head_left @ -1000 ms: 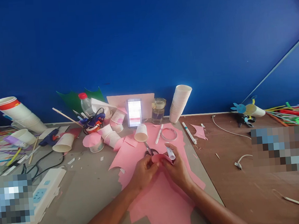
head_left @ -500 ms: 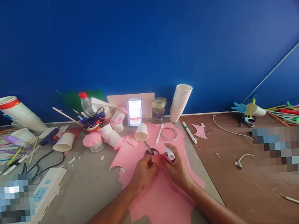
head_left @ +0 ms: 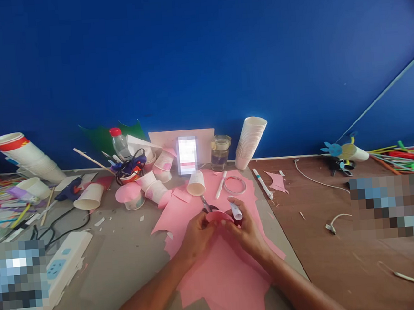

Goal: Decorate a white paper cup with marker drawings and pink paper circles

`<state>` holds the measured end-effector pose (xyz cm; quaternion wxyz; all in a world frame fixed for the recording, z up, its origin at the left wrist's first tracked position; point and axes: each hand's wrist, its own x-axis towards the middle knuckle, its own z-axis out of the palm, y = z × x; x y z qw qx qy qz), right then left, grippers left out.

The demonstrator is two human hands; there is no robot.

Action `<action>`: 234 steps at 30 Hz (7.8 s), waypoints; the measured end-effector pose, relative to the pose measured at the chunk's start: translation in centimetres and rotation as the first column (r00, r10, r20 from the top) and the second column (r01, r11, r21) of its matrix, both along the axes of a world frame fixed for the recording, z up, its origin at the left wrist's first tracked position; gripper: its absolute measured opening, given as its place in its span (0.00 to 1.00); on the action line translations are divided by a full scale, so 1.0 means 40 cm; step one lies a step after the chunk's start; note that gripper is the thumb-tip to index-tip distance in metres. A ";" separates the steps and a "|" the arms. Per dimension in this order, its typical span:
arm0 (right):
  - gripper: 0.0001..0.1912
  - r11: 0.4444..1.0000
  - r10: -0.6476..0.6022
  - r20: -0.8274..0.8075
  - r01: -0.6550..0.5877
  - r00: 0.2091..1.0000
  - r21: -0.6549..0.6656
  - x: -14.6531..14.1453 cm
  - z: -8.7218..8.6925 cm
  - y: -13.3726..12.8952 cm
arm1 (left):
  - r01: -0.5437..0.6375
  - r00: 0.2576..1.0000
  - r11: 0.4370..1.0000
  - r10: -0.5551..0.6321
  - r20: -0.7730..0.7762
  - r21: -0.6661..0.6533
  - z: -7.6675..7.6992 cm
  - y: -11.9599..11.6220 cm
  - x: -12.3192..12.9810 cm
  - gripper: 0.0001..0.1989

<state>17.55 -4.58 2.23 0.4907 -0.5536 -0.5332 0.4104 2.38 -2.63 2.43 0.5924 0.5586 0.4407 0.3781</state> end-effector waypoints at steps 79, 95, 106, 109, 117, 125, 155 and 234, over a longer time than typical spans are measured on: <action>0.22 0.963 -0.245 -0.036 0.247 0.969 0.105 -0.038 -0.017 -0.019 | 0.051 0.997 0.998 -0.049 -0.056 0.028 0.010 -0.005 -0.008 0.15; 0.20 0.940 -0.240 0.103 0.205 0.965 0.274 -0.023 -0.050 -0.018 | -0.127 0.985 0.979 0.144 -0.100 0.158 0.007 -0.007 -0.003 0.10; 0.24 0.874 0.130 -0.068 -0.082 0.989 0.478 0.010 -0.007 -0.037 | -0.126 0.962 0.665 0.263 -0.074 0.736 -0.035 0.026 -0.053 0.10; 0.21 0.901 0.110 -0.149 -0.035 0.983 0.433 0.009 -0.006 -0.032 | -0.042 0.942 0.552 0.300 -0.151 0.833 -0.040 0.032 -0.061 0.11; 0.28 0.908 0.208 -0.075 -0.164 0.975 0.385 0.001 -0.014 -0.030 | 0.105 0.893 0.412 0.361 -0.268 0.905 -0.043 0.028 -0.057 0.13; 0.31 0.893 0.249 0.029 -0.241 0.968 0.380 -0.009 -0.027 -0.026 | 0.039 0.911 0.648 0.290 -0.294 0.761 -0.039 0.017 -0.045 0.13; 0.15 0.988 0.111 -0.523 -0.039 0.845 0.148 0.020 -0.017 -0.012 | 0.064 0.957 0.686 0.162 -0.238 0.725 -0.042 0.019 -0.033 0.13; 0.14 0.719 0.091 0.497 -0.402 0.863 0.567 0.041 0.041 -0.011 | 0.172 0.928 0.740 0.099 -0.358 0.651 -0.040 0.011 -0.032 0.09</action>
